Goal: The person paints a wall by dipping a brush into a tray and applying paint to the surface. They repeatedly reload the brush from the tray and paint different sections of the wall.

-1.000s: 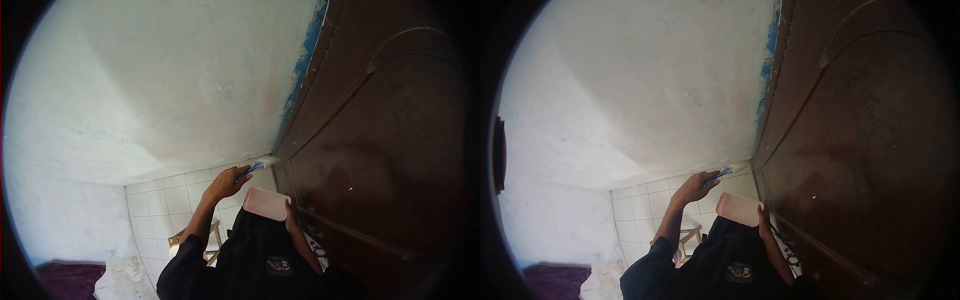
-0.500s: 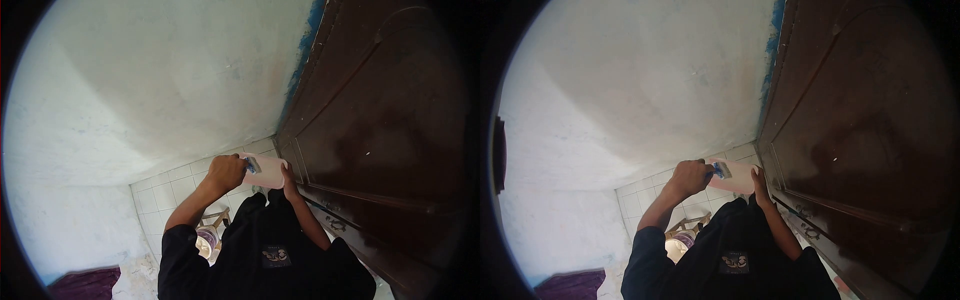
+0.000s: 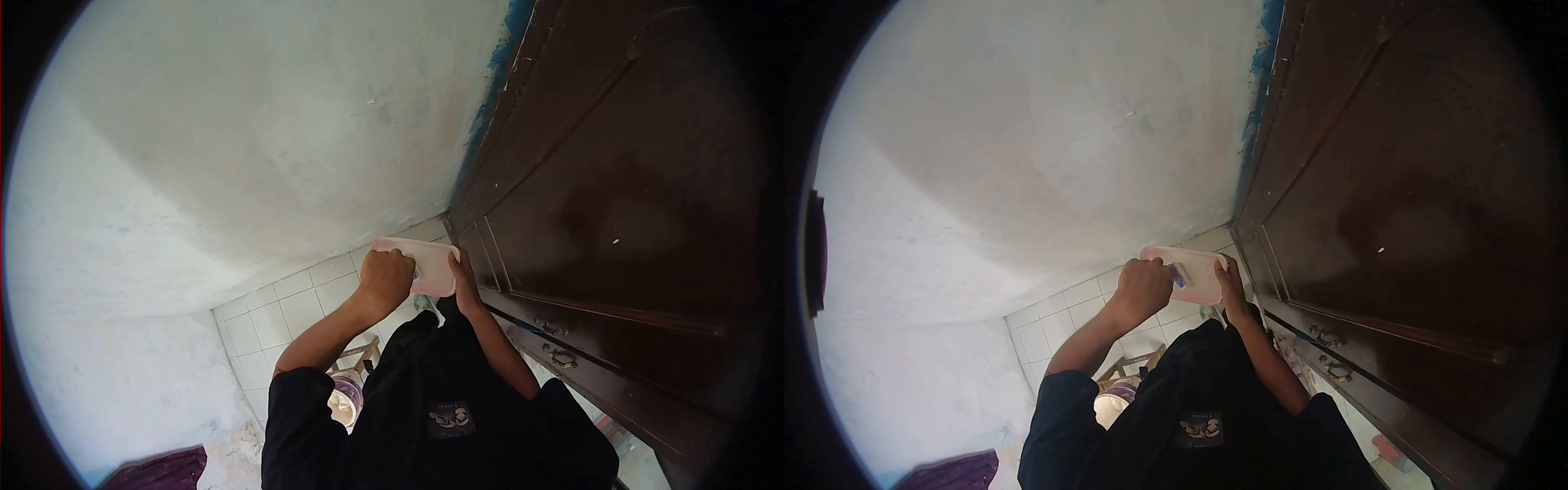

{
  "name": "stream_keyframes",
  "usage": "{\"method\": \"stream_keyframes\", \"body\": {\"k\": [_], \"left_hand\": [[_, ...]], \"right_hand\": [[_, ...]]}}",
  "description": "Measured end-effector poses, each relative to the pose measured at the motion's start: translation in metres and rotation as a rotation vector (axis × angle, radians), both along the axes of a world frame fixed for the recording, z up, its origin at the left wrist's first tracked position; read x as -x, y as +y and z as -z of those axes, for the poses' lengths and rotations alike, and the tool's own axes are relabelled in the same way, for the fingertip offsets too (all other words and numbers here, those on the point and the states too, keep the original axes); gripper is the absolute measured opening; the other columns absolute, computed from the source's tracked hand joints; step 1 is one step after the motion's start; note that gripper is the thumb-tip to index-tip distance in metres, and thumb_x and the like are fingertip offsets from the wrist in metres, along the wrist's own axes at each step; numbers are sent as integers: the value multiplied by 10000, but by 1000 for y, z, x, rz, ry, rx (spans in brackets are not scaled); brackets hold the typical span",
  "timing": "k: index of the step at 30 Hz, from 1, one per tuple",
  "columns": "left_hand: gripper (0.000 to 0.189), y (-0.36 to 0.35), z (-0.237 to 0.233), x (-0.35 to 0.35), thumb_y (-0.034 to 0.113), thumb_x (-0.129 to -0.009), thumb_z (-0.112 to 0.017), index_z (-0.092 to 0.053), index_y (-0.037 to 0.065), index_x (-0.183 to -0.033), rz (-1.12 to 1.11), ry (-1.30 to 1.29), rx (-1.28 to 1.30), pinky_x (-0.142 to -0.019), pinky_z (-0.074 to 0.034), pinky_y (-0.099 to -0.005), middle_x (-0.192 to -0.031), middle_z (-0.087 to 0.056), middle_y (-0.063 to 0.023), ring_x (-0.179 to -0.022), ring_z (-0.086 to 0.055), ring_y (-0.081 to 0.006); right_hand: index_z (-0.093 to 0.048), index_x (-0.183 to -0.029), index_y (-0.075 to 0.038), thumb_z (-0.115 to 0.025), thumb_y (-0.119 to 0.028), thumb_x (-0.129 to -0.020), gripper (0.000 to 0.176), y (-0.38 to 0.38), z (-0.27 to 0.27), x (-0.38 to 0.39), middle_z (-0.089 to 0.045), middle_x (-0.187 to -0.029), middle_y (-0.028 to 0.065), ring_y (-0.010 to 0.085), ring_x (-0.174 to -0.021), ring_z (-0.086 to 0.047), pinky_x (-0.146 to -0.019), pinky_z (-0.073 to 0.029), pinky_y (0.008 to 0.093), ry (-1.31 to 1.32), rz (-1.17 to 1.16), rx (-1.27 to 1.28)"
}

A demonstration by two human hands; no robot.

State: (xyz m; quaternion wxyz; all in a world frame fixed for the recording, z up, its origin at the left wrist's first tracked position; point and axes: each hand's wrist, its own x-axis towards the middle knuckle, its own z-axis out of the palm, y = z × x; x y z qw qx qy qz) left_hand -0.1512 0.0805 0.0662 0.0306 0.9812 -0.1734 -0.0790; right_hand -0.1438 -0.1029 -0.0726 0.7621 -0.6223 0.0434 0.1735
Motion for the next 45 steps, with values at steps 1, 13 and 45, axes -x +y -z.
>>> {"method": "stream_keyframes", "body": {"k": [1,13,45], "left_hand": [[120,2,2,0,132,-760,-613,-709,91,-819,-7,10,-6,-552,-518,-370,-716,-645,-120,-652,-668,-250],[220,52,-8,20,244,-923,-548,-675,65,-916,-373,117,392,-579,-483,-401,-692,-650,-154,-653,-646,-299],[319,-83,280,-142,234,-963,-549,-503,5,-1181,-970,504,1732,-731,-567,-364,-949,-641,-132,-827,-666,-223]], "right_hand": [[-447,-1253,-37,-453,-433,-977,484,0,2,-1,-498,-1176,90,179,-1143,-447,-1003,-324,314,-1,0,2],[-433,-1276,-27,-472,-403,-976,482,-13,35,-20,-485,-1208,98,193,-1162,-449,-1011,-330,327,12,78,35],[-440,-1290,-48,-527,-414,-944,511,-91,137,34,-478,-1199,87,198,-1167,-416,-1022,-297,349,226,113,206]]}}
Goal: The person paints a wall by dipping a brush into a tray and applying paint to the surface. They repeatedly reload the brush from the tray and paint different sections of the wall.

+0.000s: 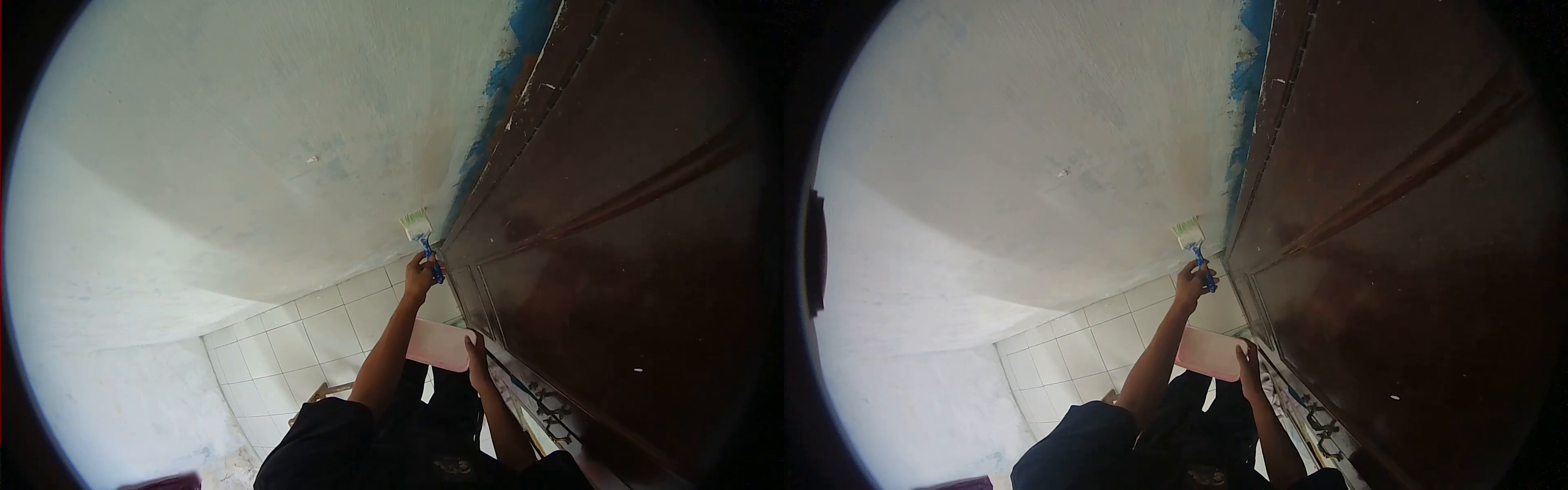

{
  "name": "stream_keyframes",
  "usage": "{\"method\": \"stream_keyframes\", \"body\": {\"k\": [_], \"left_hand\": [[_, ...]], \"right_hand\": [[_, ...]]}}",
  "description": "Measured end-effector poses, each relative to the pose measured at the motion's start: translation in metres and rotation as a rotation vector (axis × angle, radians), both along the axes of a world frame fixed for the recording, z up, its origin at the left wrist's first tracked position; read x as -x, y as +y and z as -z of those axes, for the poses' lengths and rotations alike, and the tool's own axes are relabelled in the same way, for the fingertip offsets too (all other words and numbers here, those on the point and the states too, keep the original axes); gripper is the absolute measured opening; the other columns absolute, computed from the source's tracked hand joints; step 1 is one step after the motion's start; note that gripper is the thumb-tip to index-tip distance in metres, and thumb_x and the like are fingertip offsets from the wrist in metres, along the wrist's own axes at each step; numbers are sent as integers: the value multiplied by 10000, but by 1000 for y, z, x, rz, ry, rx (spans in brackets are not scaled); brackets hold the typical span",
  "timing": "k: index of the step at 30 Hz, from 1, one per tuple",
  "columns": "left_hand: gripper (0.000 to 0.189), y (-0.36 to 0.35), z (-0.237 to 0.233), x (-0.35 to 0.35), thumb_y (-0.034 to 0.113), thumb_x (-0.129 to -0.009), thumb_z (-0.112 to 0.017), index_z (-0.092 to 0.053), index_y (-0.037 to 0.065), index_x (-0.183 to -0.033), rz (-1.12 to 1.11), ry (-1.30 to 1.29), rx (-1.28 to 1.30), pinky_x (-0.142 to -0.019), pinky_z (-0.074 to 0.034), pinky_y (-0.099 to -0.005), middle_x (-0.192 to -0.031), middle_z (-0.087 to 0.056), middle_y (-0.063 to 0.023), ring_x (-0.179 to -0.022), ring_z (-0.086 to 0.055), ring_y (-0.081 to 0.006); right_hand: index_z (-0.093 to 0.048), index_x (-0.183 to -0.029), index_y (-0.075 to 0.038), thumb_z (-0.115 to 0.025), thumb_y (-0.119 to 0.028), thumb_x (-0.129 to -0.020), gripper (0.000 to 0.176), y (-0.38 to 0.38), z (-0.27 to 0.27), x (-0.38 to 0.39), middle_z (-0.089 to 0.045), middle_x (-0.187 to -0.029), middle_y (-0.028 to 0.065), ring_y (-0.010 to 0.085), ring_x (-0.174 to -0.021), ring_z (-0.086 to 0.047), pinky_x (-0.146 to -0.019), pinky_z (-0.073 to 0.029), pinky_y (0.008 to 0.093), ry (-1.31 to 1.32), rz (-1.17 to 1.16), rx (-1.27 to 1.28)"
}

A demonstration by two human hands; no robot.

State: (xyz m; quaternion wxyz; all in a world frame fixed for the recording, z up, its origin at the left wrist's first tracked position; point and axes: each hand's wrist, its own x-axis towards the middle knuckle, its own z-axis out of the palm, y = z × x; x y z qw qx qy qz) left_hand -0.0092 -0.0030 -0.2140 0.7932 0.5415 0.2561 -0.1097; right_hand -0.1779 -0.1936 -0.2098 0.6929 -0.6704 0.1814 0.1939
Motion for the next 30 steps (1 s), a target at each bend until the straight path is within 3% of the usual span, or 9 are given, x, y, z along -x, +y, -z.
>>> {"method": "stream_keyframes", "body": {"k": [5,10,13,16,20,22,23,26,30], "left_hand": [[354,0,14,4,241,-960,-548,-498,-25,-1188,-69,153,171,-687,-584,-368,-939,-637,-135,-796,-672,-229],[378,-8,-70,7,261,-965,-543,-490,-28,-1203,-43,-168,16,-677,-583,-341,-945,-629,-125,-802,-675,-220],[363,-21,-102,15,265,-974,-526,-491,-6,-1214,-74,-336,-84,-673,-579,-333,-939,-629,-116,-794,-670,-200],[344,-21,-101,8,258,-983,-511,-492,10,-1221,-109,-384,-96,-665,-576,-327,-931,-626,-109,-773,-662,-183],[342,-9,-21,3,251,-980,-516,-495,7,-1219,-86,-275,-147,-661,-572,-328,-919,-620,-104,-754,-657,-188],[353,-10,-7,8,258,-970,-534,-498,7,-1215,-108,32,131,-657,-571,-326,-918,-613,-100,-757,-659,-199],[353,-10,1,10,258,-970,-534,-498,7,-1215,-105,32,131,-657,-571,-326,-918,-613,-100,-757,-659,-199],[358,-1,-9,7,258,-969,-535,-497,9,-1224,-107,100,129,-651,-572,-330,-924,-608,-97,-763,-660,-208],[357,-15,-78,18,244,-980,-518,-486,0,-1238,-72,-232,-4,-653,-572,-326,-931,-607,-98,-762,-659,-199]], "right_hand": [[-445,-1286,-46,-534,-414,-941,512,-5,-2,0,-479,-1200,89,198,-1165,-420,-1023,-298,353,1,-7,-4],[-441,-1296,-44,-534,-423,-939,529,-9,-7,-2,-474,-1228,101,204,-1185,-417,-1031,-297,357,-3,-5,10],[-383,-1338,-27,-494,-439,-950,577,-9,-11,-6,-435,-1311,125,234,-1270,-372,-1081,-246,358,42,-63,23],[-383,-1339,-27,-485,-430,-958,563,-11,-9,-7,-435,-1308,124,232,-1266,-375,-1079,-248,356,14,-52,21],[-402,-1326,-25,-508,-425,-951,558,-5,-1,1,-447,-1285,120,223,-1242,-391,-1062,-272,356,12,-21,7],[-417,-1315,-25,-530,-420,-943,554,-5,4,4,-455,-1269,116,215,-1222,-404,-1049,-289,359,26,22,-5],[-415,-1316,-24,-526,-418,-946,552,-7,8,5,-454,-1270,117,214,-1225,-403,-1051,-289,360,31,3,-22],[-413,-1314,-20,-518,-413,-951,545,-9,20,13,-457,-1266,118,213,-1222,-407,-1051,-289,357,33,1,-46],[-419,-1305,-16,-504,-409,-958,532,-4,7,15,-465,-1257,119,217,-1209,-422,-1047,-295,349,20,4,-33]]}}
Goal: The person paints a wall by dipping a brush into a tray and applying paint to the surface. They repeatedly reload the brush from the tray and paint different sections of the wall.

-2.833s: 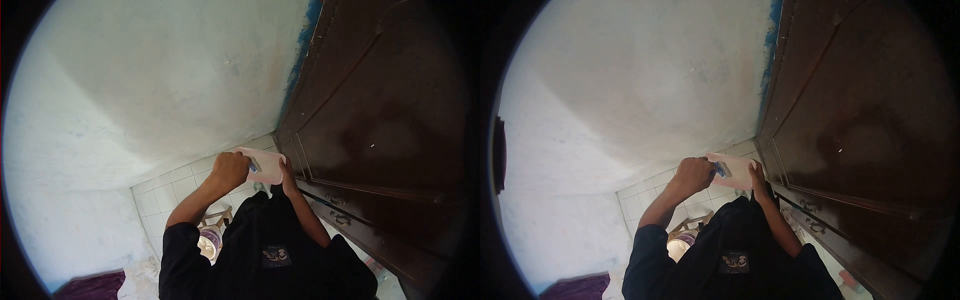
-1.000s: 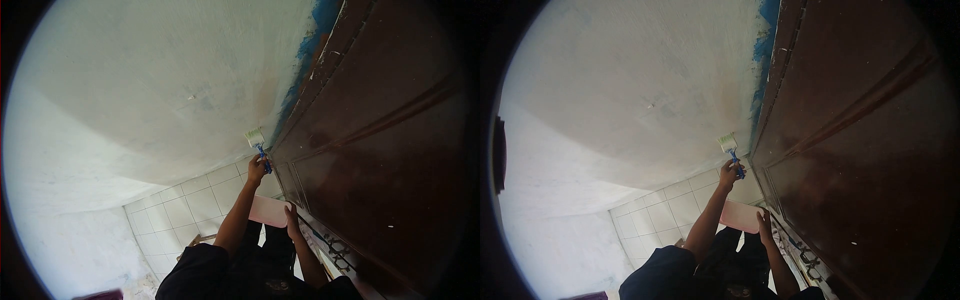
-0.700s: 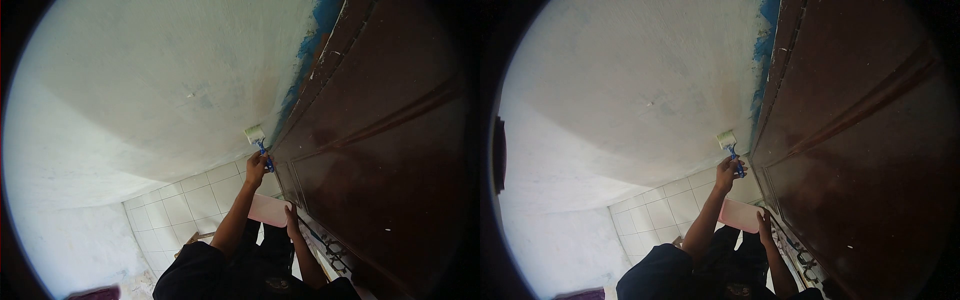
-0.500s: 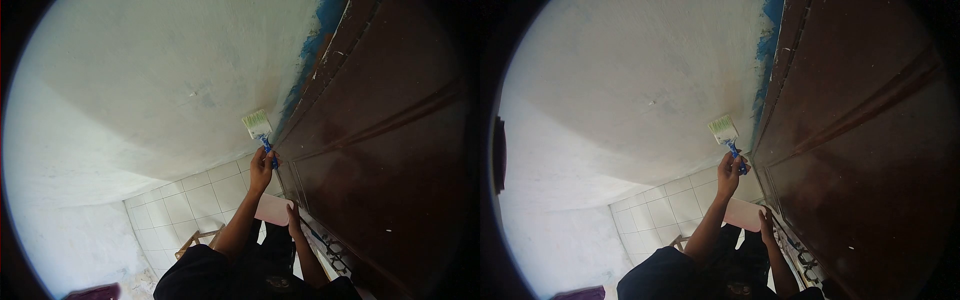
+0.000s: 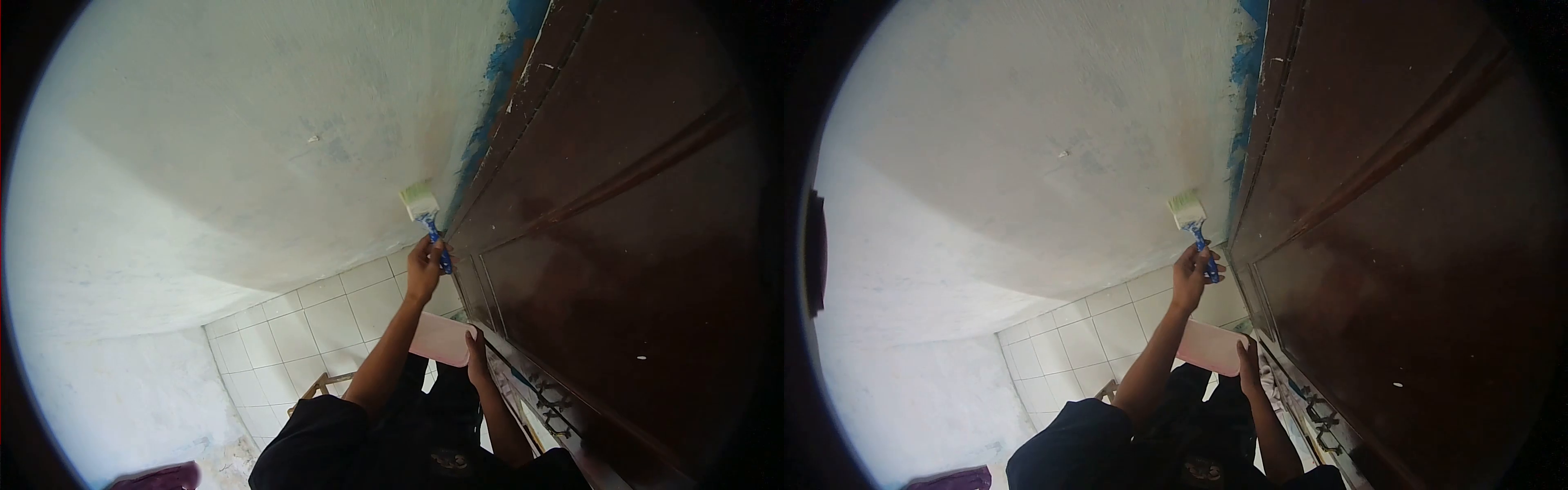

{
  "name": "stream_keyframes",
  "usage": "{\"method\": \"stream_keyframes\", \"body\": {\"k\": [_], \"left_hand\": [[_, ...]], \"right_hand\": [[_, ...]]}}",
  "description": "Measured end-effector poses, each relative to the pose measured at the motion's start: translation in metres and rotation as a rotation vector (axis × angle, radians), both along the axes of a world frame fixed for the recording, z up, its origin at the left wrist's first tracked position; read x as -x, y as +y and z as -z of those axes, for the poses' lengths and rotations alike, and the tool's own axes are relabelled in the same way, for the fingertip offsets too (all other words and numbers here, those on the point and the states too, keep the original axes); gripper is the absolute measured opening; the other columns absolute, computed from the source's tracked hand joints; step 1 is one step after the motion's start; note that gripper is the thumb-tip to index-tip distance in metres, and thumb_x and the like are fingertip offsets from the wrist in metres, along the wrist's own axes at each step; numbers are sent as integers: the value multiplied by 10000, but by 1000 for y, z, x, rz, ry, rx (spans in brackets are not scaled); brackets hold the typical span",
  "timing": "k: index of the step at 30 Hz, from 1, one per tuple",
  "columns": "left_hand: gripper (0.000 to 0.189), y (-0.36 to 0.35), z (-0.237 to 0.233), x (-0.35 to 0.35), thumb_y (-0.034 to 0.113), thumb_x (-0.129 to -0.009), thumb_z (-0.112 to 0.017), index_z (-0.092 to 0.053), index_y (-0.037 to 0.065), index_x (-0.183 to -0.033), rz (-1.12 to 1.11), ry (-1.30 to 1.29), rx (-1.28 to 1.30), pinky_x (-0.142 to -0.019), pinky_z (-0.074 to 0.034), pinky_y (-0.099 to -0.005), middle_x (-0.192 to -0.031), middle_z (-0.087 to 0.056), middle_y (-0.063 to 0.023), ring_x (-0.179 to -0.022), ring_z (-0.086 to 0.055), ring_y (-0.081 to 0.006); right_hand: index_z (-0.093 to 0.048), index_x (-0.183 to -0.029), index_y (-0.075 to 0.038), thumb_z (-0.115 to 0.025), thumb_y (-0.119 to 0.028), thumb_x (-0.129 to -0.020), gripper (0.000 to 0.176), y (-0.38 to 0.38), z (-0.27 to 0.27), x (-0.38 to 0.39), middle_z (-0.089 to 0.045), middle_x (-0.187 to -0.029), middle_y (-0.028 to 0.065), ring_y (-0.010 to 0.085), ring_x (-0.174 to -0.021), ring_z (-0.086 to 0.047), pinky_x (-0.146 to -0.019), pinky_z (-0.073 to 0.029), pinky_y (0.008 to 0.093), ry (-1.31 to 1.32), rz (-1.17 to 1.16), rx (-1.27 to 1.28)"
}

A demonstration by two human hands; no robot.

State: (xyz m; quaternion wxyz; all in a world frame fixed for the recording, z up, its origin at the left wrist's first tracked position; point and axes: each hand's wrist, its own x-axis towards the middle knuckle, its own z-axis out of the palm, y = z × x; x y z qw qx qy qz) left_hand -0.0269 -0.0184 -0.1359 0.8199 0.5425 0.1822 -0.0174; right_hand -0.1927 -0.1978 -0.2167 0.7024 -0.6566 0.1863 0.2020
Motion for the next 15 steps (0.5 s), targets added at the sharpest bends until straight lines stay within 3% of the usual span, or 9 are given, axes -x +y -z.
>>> {"method": "stream_keyframes", "body": {"k": [5,8,10,15], "left_hand": [[355,-7,1,-13,243,-980,-520,-481,-2,-1235,-59,-209,-101,-662,-574,-321,-935,-607,-98,-758,-660,-191],[342,2,54,-25,233,-981,-515,-479,1,-1230,-76,-95,-178,-671,-578,-331,-936,-610,-99,-751,-661,-201],[312,-1,75,-22,197,-982,-503,-475,0,-1222,-4,211,45,-681,-582,-350,-949,-607,-106,-755,-663,-225],[324,9,119,-25,187,-973,-508,-462,-6,-1229,-24,336,225,-694,-589,-377,-979,-594,-113,-800,-664,-252]], "right_hand": [[-416,-1308,-15,-501,-407,-959,531,8,-4,-2,-467,-1254,119,219,-1208,-425,-1045,-300,346,6,12,2],[-412,-1312,-16,-507,-405,-956,536,9,-2,3,-468,-1254,117,218,-1208,-426,-1044,-301,343,-22,14,-1],[-410,-1314,-16,-510,-403,-954,538,9,2,2,-469,-1254,115,217,-1208,-427,-1044,-302,340,-34,27,-16],[-413,-1310,-17,-515,-384,-954,521,5,10,9,-477,-1244,110,213,-1203,-431,-1040,-304,333,-14,57,-21]]}}
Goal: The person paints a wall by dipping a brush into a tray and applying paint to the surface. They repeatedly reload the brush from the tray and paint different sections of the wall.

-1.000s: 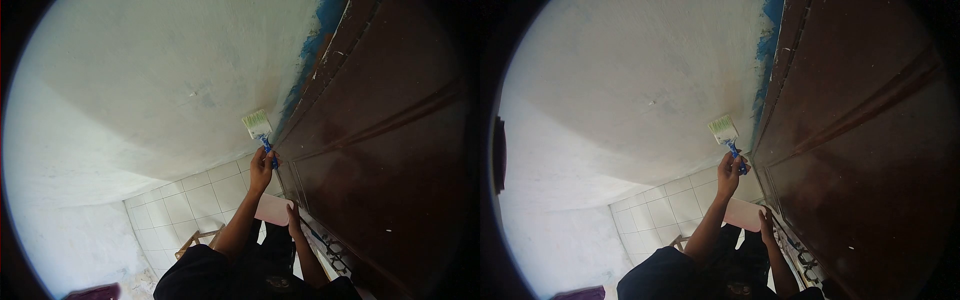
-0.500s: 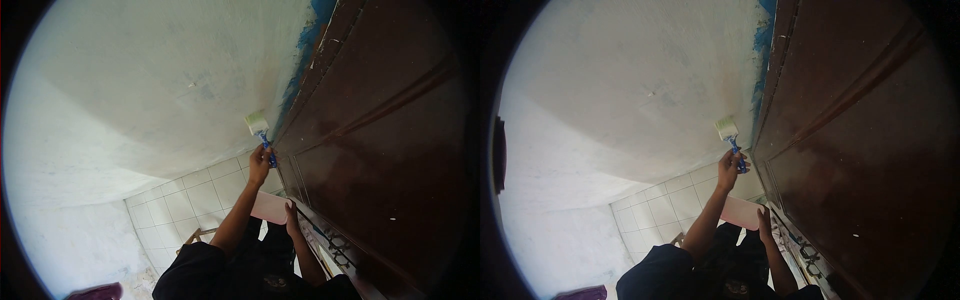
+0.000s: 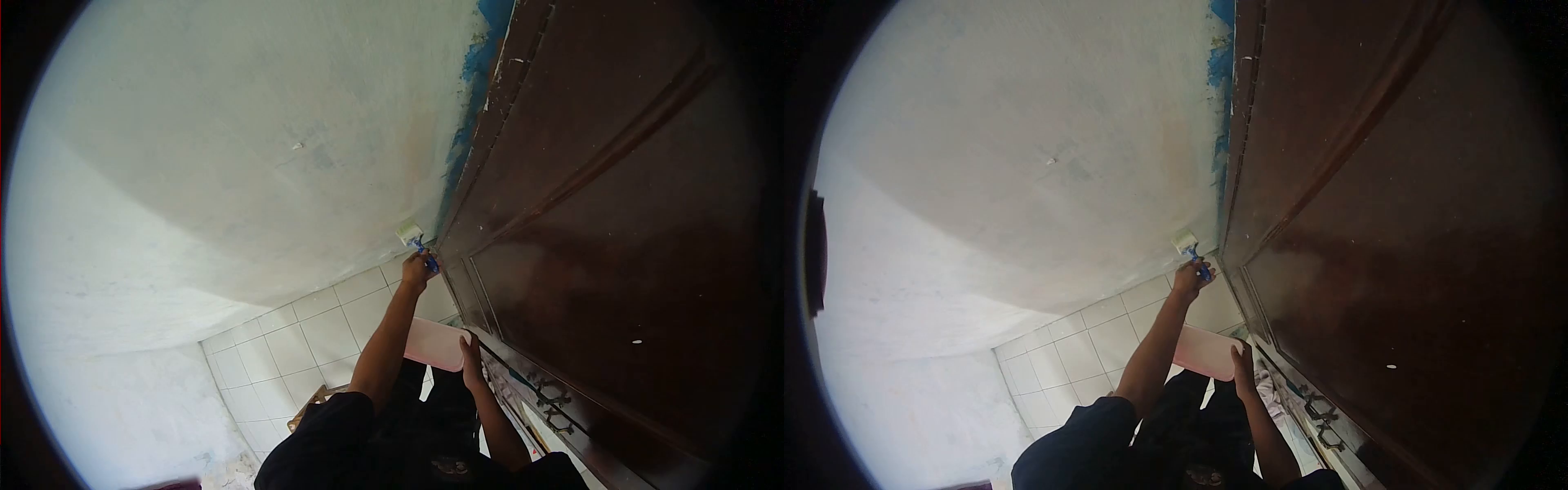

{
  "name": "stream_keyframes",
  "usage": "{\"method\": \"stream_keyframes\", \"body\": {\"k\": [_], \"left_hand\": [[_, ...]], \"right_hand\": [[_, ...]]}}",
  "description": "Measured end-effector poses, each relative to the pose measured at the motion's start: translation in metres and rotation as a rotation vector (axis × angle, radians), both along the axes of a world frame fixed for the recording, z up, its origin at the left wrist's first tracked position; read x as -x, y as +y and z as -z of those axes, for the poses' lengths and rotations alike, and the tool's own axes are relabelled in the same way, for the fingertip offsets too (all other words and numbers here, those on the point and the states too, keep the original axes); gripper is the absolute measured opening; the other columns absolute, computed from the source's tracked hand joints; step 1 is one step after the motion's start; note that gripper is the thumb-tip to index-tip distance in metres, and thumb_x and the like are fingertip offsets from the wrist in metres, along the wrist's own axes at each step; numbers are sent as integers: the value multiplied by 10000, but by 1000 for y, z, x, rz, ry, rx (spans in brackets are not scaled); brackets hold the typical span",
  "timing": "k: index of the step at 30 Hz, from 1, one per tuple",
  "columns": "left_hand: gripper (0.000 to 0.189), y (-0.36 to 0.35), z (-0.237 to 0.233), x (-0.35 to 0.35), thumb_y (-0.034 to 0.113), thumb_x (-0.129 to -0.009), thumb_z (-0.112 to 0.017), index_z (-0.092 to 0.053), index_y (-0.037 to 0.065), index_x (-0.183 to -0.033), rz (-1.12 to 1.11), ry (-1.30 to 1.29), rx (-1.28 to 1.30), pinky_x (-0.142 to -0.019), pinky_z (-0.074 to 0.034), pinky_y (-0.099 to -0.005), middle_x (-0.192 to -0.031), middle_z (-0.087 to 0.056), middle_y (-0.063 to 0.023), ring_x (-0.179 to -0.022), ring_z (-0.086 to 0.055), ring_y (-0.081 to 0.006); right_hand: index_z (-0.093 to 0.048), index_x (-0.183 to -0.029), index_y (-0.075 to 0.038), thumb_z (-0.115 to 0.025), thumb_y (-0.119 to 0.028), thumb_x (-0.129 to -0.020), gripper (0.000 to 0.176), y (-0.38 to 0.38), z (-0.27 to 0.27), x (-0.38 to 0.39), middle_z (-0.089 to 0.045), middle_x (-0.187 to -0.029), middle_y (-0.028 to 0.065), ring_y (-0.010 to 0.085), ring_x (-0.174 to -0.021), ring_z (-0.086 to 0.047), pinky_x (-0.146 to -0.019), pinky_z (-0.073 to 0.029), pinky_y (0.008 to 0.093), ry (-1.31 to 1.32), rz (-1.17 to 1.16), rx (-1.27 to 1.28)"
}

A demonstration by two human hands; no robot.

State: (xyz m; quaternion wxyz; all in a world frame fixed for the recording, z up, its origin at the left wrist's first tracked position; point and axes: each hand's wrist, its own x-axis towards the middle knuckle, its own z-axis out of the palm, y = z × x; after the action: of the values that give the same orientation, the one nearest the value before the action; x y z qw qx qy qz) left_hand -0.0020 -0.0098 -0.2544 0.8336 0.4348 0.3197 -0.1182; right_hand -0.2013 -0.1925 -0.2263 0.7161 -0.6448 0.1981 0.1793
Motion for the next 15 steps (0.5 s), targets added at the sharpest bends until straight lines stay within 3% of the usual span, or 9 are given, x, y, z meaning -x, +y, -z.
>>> {"method": "stream_keyframes", "body": {"k": [2,6,8,11,15], "left_hand": [[347,6,2,0,203,-973,-513,-452,-15,-1236,-18,-6,10,-709,-590,-388,-993,-589,-106,-829,-662,-253],[336,-2,-45,16,209,-980,-509,-461,-5,-1235,11,-158,-100,-701,-577,-358,-996,-601,-107,-833,-663,-235],[339,-9,-58,21,230,-982,-515,-474,4,-1232,77,-483,-392,-682,-559,-322,-991,-617,-114,-833,-664,-212],[301,-16,-77,11,189,-981,-516,-497,-30,-1187,10,-548,-391,-623,-496,-269,-953,-632,-111,-789,-652,-166],[292,-3,-42,-3,180,-977,-522,-502,-28,-1181,-8,-383,-438,-620,-515,-285,-957,-630,-109,-765,-653,-170]], "right_hand": [[-416,-1304,-16,-516,-378,-955,513,-3,-1,4,-485,-1234,106,209,-1195,-436,-1037,-307,333,13,16,6],[-429,-1282,-16,-527,-359,-955,484,-6,-7,8,-507,-1200,95,197,-1161,-457,-1021,-322,334,22,46,-8],[-435,-1275,-19,-533,-356,-953,476,-6,-9,8,-510,-1192,92,194,-1149,-463,-1015,-328,333,13,45,-7],[-444,-1267,-28,-541,-349,-951,461,-7,-7,6,-514,-1178,84,189,-1133,-470,-1006,-335,328,5,44,19],[-441,-1279,-36,-541,-349,-952,463,-4,-9,3,-510,-1173,75,182,-1138,-459,-1008,-332,324,16,26,8]]}}
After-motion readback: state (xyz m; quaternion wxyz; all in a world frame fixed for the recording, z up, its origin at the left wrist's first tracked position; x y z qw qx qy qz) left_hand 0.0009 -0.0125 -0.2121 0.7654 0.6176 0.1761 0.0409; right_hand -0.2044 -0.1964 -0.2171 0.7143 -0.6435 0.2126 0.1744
